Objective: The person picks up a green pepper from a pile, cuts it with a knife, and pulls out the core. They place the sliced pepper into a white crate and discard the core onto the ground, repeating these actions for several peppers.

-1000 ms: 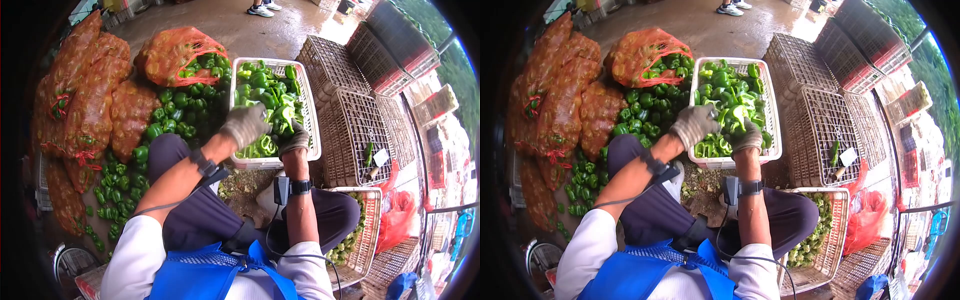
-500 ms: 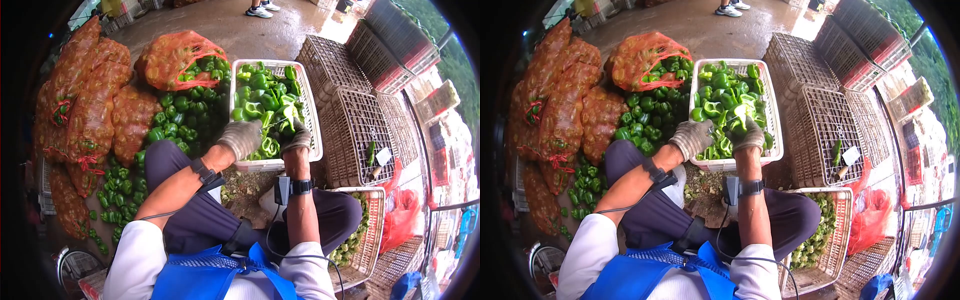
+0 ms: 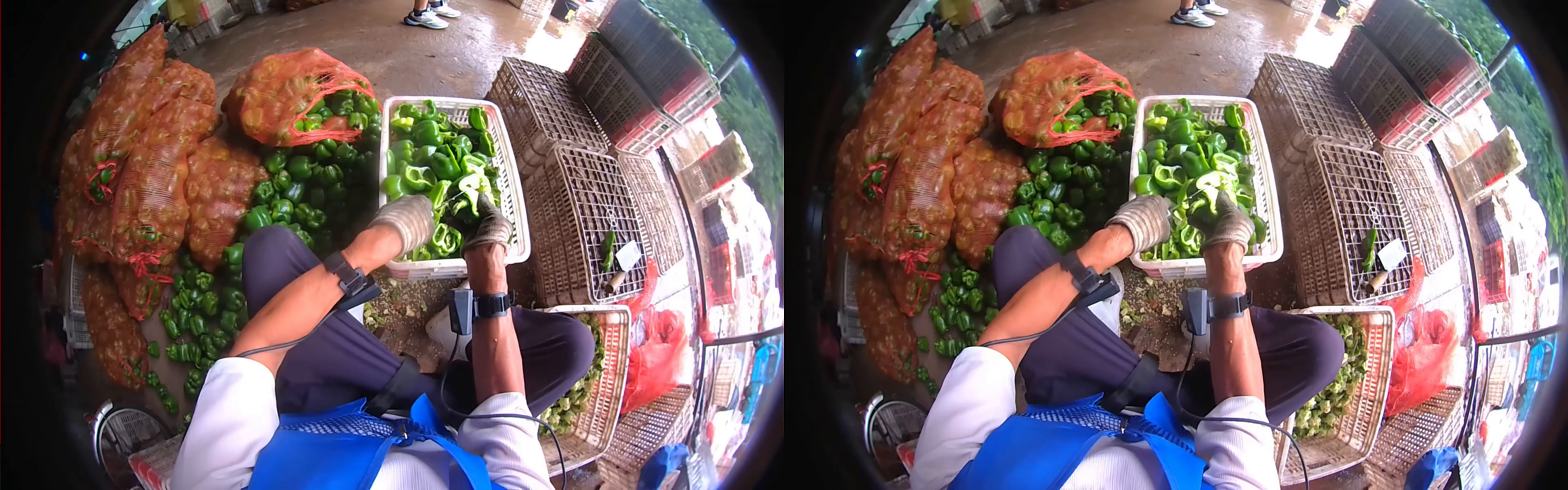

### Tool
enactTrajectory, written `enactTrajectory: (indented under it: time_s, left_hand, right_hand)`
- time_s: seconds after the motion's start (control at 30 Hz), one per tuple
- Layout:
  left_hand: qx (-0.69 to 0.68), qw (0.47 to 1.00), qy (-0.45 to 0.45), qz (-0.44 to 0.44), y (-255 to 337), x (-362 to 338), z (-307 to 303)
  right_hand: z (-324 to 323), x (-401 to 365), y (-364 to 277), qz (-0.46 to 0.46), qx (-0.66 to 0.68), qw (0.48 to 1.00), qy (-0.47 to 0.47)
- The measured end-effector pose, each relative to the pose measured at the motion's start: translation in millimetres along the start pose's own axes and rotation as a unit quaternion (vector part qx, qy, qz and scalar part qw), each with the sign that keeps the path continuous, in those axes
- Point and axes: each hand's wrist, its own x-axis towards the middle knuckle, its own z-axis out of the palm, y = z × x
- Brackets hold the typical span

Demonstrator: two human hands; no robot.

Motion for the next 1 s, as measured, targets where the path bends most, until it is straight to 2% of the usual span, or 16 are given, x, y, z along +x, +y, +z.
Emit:
enactTrajectory:
  time_s: [0.07,0.17,0.2,0.3,0.33,0.43,0.47,0.57,0.7,0.8,0.93,1.0]
  left_hand:
    - [0.07,0.994,-0.048,0.075,-2,9,2]
    - [0.077,0.992,-0.007,0.099,0,7,0]
    - [0.004,1.0,-0.024,-0.006,5,4,-2]
    - [-0.099,0.987,0.076,-0.102,6,-12,-9]
    - [-0.117,0.986,0.077,-0.09,6,-18,-15]
    - [-0.108,0.989,0.078,-0.064,14,-34,-28]
    - [-0.115,0.991,0.053,-0.047,17,-38,-30]
    - [-0.096,0.994,0.041,-0.04,21,-33,-20]
    - [-0.081,0.996,0.022,-0.035,19,-25,-14]
    - [-0.073,0.997,0.003,-0.029,19,-20,-12]
    - [-0.051,0.999,0.009,0.012,14,-18,-4]
    - [-0.009,0.999,0.016,0.043,9,-13,10]
  right_hand:
    - [18,-20,-30,0.126,0.182,0.973,0.058]
    - [21,-21,-32,0.119,0.217,0.968,0.052]
    - [20,-22,-33,0.109,0.229,0.967,0.023]
    - [29,-32,-54,0.11,0.242,0.964,0.032]
    - [30,-34,-60,0.113,0.257,0.96,0.017]
    - [19,-21,-52,0.114,0.261,0.956,0.063]
    - [16,-17,-46,0.052,0.199,0.979,0.007]
    - [19,-17,-54,0.144,0.32,0.934,0.072]
    - [16,-5,-42,0.143,0.308,0.939,0.062]
    - [19,-11,-45,0.161,0.305,0.934,0.088]
    - [22,-17,-52,0.163,0.281,0.941,0.092]
    - [26,-21,-52,0.131,0.265,0.95,0.097]
